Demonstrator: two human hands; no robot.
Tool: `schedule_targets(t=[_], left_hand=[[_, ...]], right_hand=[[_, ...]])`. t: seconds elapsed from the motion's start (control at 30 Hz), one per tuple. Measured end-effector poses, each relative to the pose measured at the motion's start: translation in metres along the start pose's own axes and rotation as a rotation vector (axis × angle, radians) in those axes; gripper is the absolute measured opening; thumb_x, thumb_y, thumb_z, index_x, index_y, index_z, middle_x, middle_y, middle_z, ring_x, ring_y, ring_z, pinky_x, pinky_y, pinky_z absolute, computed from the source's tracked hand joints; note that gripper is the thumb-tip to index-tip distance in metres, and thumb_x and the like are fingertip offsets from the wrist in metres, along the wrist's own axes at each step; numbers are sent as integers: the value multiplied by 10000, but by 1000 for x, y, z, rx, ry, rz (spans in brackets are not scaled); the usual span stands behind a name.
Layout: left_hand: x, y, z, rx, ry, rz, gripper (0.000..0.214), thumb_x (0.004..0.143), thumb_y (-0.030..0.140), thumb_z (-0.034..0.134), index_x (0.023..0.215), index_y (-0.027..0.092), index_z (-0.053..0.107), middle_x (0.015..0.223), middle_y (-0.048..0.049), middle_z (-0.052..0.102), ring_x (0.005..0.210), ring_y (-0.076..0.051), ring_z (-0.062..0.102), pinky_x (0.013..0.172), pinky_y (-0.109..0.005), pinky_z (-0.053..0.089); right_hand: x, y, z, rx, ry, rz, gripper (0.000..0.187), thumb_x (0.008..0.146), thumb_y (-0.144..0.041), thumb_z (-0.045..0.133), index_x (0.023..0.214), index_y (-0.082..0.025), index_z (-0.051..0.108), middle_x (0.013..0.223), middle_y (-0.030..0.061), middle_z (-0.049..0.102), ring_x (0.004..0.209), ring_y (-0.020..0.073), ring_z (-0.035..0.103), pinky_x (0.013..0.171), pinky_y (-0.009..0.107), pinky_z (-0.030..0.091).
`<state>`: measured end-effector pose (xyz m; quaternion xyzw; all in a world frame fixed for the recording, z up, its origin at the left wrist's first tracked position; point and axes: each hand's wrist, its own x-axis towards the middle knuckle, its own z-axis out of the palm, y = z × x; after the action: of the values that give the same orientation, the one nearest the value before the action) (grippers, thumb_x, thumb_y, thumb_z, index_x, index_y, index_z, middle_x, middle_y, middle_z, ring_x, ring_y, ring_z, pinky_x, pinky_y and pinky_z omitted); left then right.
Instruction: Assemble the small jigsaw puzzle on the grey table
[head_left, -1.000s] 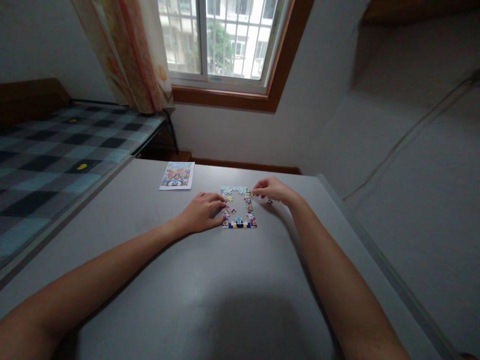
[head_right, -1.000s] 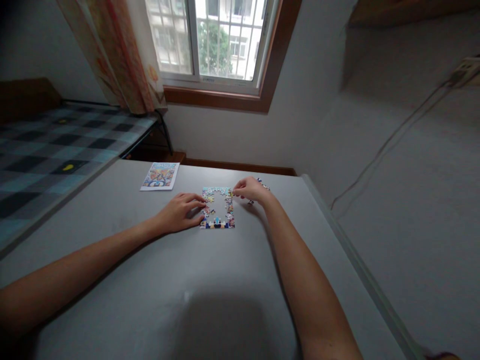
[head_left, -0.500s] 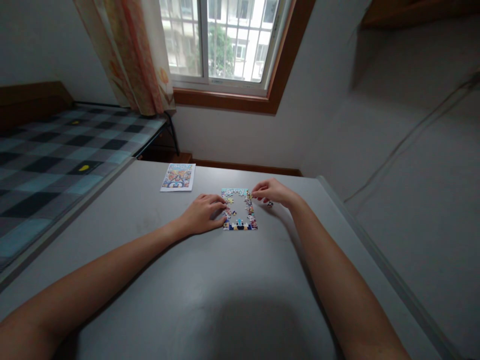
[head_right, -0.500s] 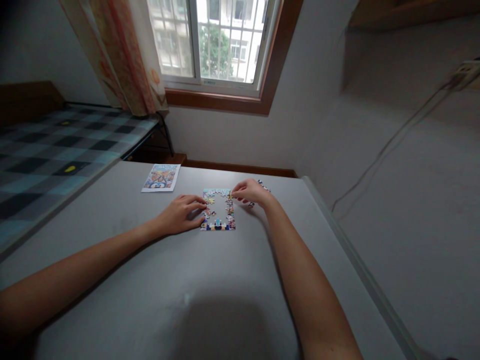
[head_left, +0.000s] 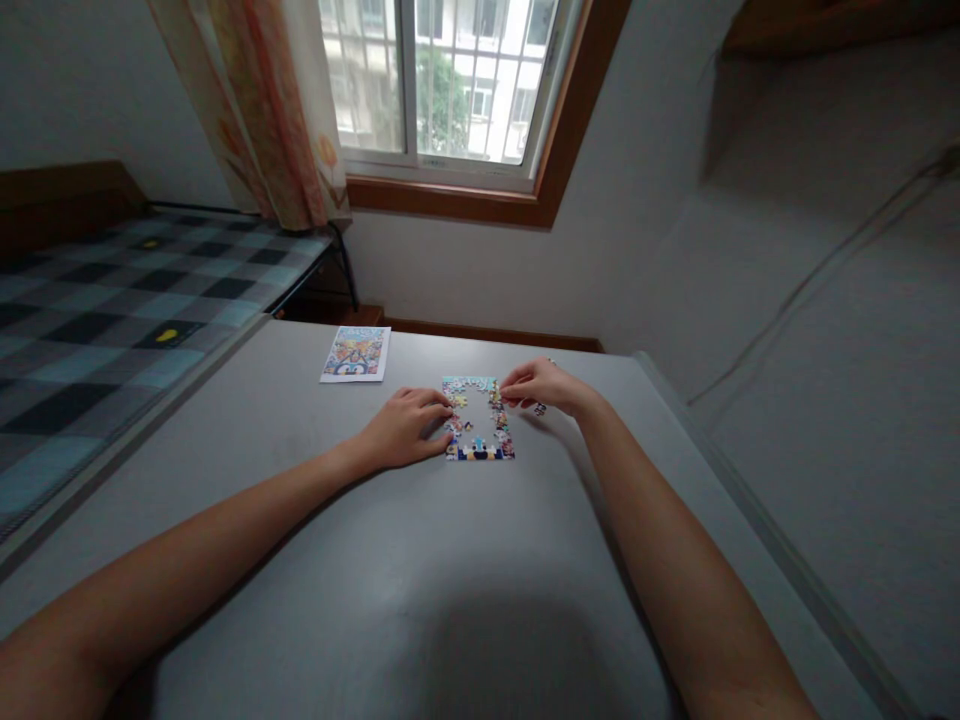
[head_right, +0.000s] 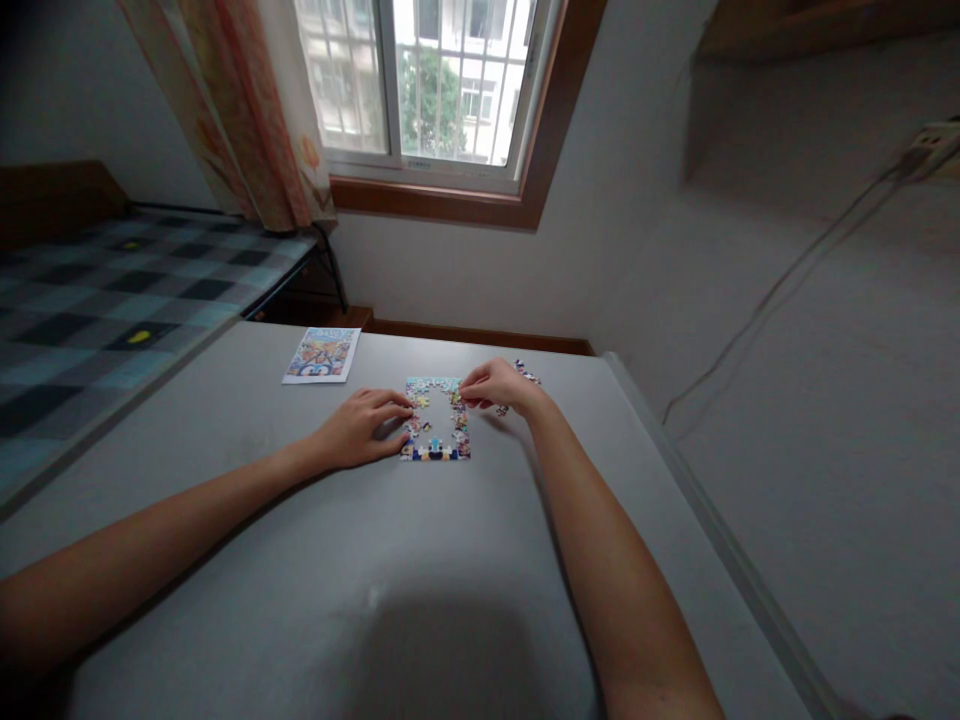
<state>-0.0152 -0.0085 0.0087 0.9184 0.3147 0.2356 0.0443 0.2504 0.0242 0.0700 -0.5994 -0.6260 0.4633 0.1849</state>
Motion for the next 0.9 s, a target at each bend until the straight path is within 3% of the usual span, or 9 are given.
schedule_targets(t=[0.4, 0.53, 0.67, 0.77, 0.9], left_hand=[[0, 0, -1, -14, -6, -7, 280, 873, 386, 574, 1091, 238, 669, 1146, -57, 650, 1030, -224, 618, 951, -438, 439], [0, 1, -1, -15, -17, -11, 275, 869, 385, 578, 1083, 238, 668, 1155, -53, 652, 1039, -227, 616, 952, -441, 441], [1, 1, -1, -12, -11, -13, 266, 866, 378, 580, 1076, 241, 669, 1151, -51, 654, 1032, -221, 618, 947, -434, 443], [1, 1, -1, -4, -10, -11, 261, 863, 371, 582, 1067, 231, 669, 1153, -52, 655, 1034, -222, 618, 947, -429, 443], [1, 1, -1, -14, -17, -10, 272, 860, 367, 587, 1079, 228, 668, 1150, -60, 658, 1043, -227, 617, 953, -434, 441]], right_hand=[[-2, -2, -3, -41, 10, 1, 62, 757, -157, 686, 731, -121, 728, 666, 59, 678, 600, 101, 580, 538, 200, 450], [-1, 4, -11, -158, 32, 14, 70, 744, -183, 692, 710, -133, 728, 634, 51, 666, 546, 97, 540, 481, 202, 397], [-2, 14, -29, -290, 31, 56, 86, 716, -167, 710, 634, -144, 709, 575, 27, 628, 475, 87, 469, 466, 223, 346], [-6, 22, -51, -331, 48, 49, 142, 706, -150, 716, 570, -149, 675, 567, 29, 624, 511, 105, 506, 518, 234, 382], [-16, 38, -81, -397, 236, 94, 164, 710, -187, 715, 556, -157, 664, 556, 29, 619, 508, 109, 495, 516, 240, 378]])
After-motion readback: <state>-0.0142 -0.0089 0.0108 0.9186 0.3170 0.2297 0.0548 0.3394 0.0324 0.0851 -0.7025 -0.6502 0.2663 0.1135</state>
